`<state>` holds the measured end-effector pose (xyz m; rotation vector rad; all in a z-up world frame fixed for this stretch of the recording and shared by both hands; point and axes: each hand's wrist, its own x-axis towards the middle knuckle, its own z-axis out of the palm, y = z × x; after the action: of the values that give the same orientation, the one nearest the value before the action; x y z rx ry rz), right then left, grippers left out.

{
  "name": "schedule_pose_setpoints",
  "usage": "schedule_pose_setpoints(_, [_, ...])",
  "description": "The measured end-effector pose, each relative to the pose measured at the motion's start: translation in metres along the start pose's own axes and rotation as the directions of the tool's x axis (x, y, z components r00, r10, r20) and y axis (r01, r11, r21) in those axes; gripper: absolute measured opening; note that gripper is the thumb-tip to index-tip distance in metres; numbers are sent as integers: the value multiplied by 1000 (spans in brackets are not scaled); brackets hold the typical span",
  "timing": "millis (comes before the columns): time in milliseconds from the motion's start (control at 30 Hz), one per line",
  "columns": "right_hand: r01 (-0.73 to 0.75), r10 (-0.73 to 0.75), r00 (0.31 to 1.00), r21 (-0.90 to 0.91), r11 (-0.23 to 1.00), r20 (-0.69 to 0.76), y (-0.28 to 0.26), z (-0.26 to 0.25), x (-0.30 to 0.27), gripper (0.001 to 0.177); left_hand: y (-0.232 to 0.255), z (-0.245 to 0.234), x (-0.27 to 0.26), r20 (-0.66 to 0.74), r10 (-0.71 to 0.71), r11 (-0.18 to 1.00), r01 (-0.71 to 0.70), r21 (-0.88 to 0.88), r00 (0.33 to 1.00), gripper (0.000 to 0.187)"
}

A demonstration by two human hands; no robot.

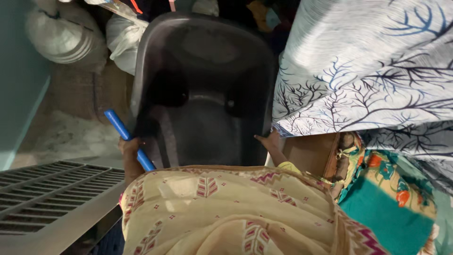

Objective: The person sweeps a marble floor using a handheld broom, moving around furniture and an air cooler.

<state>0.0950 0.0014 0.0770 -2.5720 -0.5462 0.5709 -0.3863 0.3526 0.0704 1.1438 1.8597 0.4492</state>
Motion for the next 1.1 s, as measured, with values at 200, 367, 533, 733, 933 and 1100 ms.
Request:
schedule_pose_setpoints(200, [-235, 211, 967, 177, 956, 144, -1, 6, 9, 87, -10, -12, 5, 190, 74, 963, -21, -267, 979, 56])
schedule_pose_setpoints(367, [-607, 229, 792, 692, 389, 566, 1, 4, 28, 52, -19, -26, 10, 268, 93, 980, -40, -195, 959, 70])
schedule_pose_setpoints(533, [-663, 262, 746, 718, 211, 612, 8, -7, 21, 35, -24, -29, 8, 381, 163, 921, -1, -391, 910, 97])
schedule_pose_setpoints(733, [-655, 356, 754, 668, 352, 552, 27, -43, 12, 47, -31, -25, -13, 490, 103, 969, 25, -248, 866, 48])
schedule_pose_setpoints(933, [-669, 416, 739, 646, 367, 529, 57, -80, 0, 52, -41, -15, -48, 586, 135, 943, 78, -325, 799, 44])
schedule_pose_setpoints(1100, [-561, 343, 825, 724, 403, 448, 82, -97, -9, 55, -53, -3, -78, 613, 172, 951, 33, -309, 771, 47])
